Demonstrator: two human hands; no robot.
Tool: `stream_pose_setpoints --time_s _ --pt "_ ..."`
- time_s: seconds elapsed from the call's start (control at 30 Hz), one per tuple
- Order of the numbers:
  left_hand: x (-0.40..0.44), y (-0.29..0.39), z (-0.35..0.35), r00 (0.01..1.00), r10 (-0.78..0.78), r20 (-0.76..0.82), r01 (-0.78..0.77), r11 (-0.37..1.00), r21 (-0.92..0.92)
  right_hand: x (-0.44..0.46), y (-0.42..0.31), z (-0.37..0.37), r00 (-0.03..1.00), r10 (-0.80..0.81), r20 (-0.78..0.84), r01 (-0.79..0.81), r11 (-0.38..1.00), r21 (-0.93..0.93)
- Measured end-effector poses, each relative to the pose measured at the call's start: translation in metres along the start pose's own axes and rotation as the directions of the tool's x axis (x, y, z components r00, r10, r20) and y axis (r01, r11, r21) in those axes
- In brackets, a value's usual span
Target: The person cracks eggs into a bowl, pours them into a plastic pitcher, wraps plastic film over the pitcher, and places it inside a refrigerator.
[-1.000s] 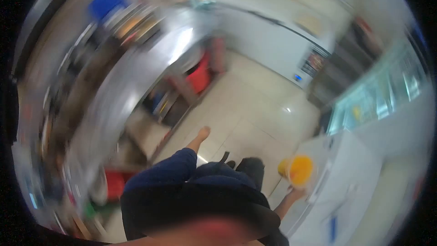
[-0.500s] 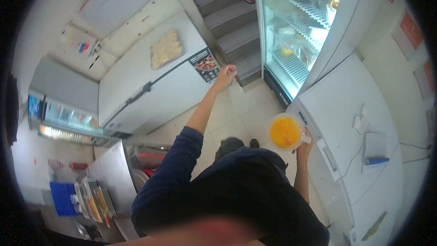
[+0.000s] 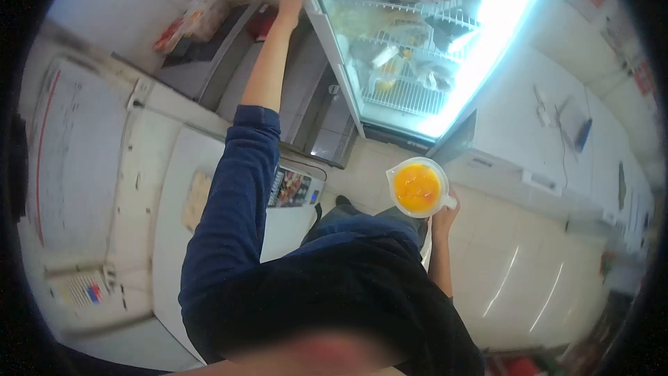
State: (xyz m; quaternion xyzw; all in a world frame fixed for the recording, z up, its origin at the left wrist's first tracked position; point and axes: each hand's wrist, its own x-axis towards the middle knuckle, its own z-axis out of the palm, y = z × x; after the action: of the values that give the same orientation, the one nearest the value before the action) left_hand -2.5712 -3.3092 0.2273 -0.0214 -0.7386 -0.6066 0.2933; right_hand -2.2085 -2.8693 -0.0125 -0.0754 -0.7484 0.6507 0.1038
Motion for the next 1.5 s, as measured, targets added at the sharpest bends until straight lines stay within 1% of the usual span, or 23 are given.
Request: stream_pose_setpoints --time_s 0.03,0.07,0.13,0.2,0.27,0.33,0.4,0.47,0.57,0.67,0.73,0.87,0.93,1.03,1.1,1.13,1.2,1.23,1.27,1.33,1.37,1.47,1.5 --pt "0.008 -0.005 -0.005 0.998 -0.029 0.057 0.037 0.988 -0.150 -0.019 -0.032 0.025 0.996 0.084 -0.039 -0.080 0.992 0.093" --pt "0.017 -0.016 -0.010 0.995 -0.033 0.094 0.048 0.985 -0.167 -0.032 -0.051 0.044 0.984 0.163 -0.067 -0.148 0.971 0.189" --pt "0.026 -0.034 -0.018 0.981 0.019 0.193 0.012 0.988 -0.155 -0.056 -0.047 0.069 0.974 0.194 -0.120 -0.164 0.961 0.224" --pt "0.035 -0.045 -0.015 0.980 0.052 0.194 -0.020 0.987 -0.162 -0.079 -0.041 0.092 0.963 0.212 -0.165 -0.169 0.956 0.240" --pt "0.028 -0.050 -0.014 0.974 0.195 0.114 -0.190 0.980 -0.056 -0.101 -0.048 0.112 0.970 0.173 -0.173 -0.123 0.956 0.266" --pt "0.018 -0.054 -0.019 0.972 0.215 0.095 -0.214 0.977 -0.014 -0.115 -0.051 0.124 0.971 0.153 -0.183 -0.113 0.971 0.211" --pt "0.014 -0.055 -0.024 0.969 0.228 0.096 -0.233 0.972 0.039 -0.127 -0.063 0.142 0.958 0.224 -0.181 -0.183 0.958 0.220" --pt "-0.029 -0.020 -0.046 0.968 0.241 0.074 -0.239 0.971 -0.031 -0.134 -0.074 0.161 0.954 0.239 -0.182 -0.194 0.952 0.235" --pt "-0.096 0.015 -0.078 0.961 0.251 0.117 -0.264 0.958 0.108 -0.142 -0.067 0.183 0.949 0.288 -0.126 -0.256 0.941 0.221" --pt "-0.155 0.060 -0.105 0.950 0.250 0.185 -0.263 0.964 0.049 -0.137 -0.090 0.218 0.966 0.204 -0.157 -0.201 0.979 0.038" --pt "-0.193 0.077 -0.107 0.951 0.209 0.230 -0.241 0.963 0.123 -0.135 -0.076 0.232 0.969 0.228 -0.095 -0.228 0.974 0.014" --pt "-0.265 0.103 -0.095 0.898 0.320 0.303 -0.366 0.924 0.108 -0.132 -0.052 0.256 0.954 0.298 -0.022 -0.298 0.955 -0.005" --pt "-0.290 0.110 -0.090 0.839 0.453 0.302 -0.489 0.871 0.054 -0.129 -0.053 0.262 0.951 0.310 0.013 -0.310 0.951 -0.004" --pt "-0.325 0.133 -0.084 0.840 0.445 0.311 -0.489 0.868 0.079 -0.121 -0.049 0.264 0.944 0.327 0.034 -0.327 0.945 -0.009" --pt "-0.337 0.142 -0.079 0.788 0.516 0.336 -0.505 0.854 -0.126 -0.116 -0.044 0.262 0.941 0.337 0.024 -0.337 0.942 -0.003" --pt "-0.341 0.146 -0.078 0.787 0.515 0.339 -0.503 0.854 -0.129 -0.114 -0.041 0.260 0.939 0.344 0.013 -0.344 0.939 0.001" --pt "-0.348 0.153 -0.076 0.720 0.534 0.443 -0.426 0.844 -0.325 -0.110 -0.033 0.254 0.933 0.360 -0.017 -0.359 0.933 0.013" --pt "-0.352 0.152 -0.075 0.652 0.533 0.539 -0.364 0.844 -0.395 -0.108 -0.029 0.251 0.929 0.369 -0.036 -0.368 0.929 0.020" --pt "-0.352 0.150 -0.072 0.648 0.531 0.546 -0.357 0.845 -0.398 -0.102 -0.024 0.248 0.924 0.377 -0.056 -0.376 0.926 0.028" --pt "-0.351 0.146 -0.070 0.470 0.618 0.630 -0.149 0.759 -0.634 -0.094 -0.013 0.242 0.911 0.399 -0.106 -0.396 0.917 0.049" --pt "-0.348 0.142 -0.068 0.464 0.615 0.638 -0.140 0.762 -0.632 -0.089 -0.006 0.239 0.903 0.409 -0.133 -0.405 0.912 0.060" --pt "-0.328 0.117 -0.056 0.198 0.635 0.747 0.192 0.722 -0.665 -0.062 0.019 0.237 0.873 0.432 -0.224 -0.420 0.902 0.103" --pt "-0.322 0.103 -0.052 0.261 0.618 0.741 0.179 0.724 -0.666 -0.048 0.030 0.239 0.860 0.442 -0.254 -0.424 0.897 0.124"
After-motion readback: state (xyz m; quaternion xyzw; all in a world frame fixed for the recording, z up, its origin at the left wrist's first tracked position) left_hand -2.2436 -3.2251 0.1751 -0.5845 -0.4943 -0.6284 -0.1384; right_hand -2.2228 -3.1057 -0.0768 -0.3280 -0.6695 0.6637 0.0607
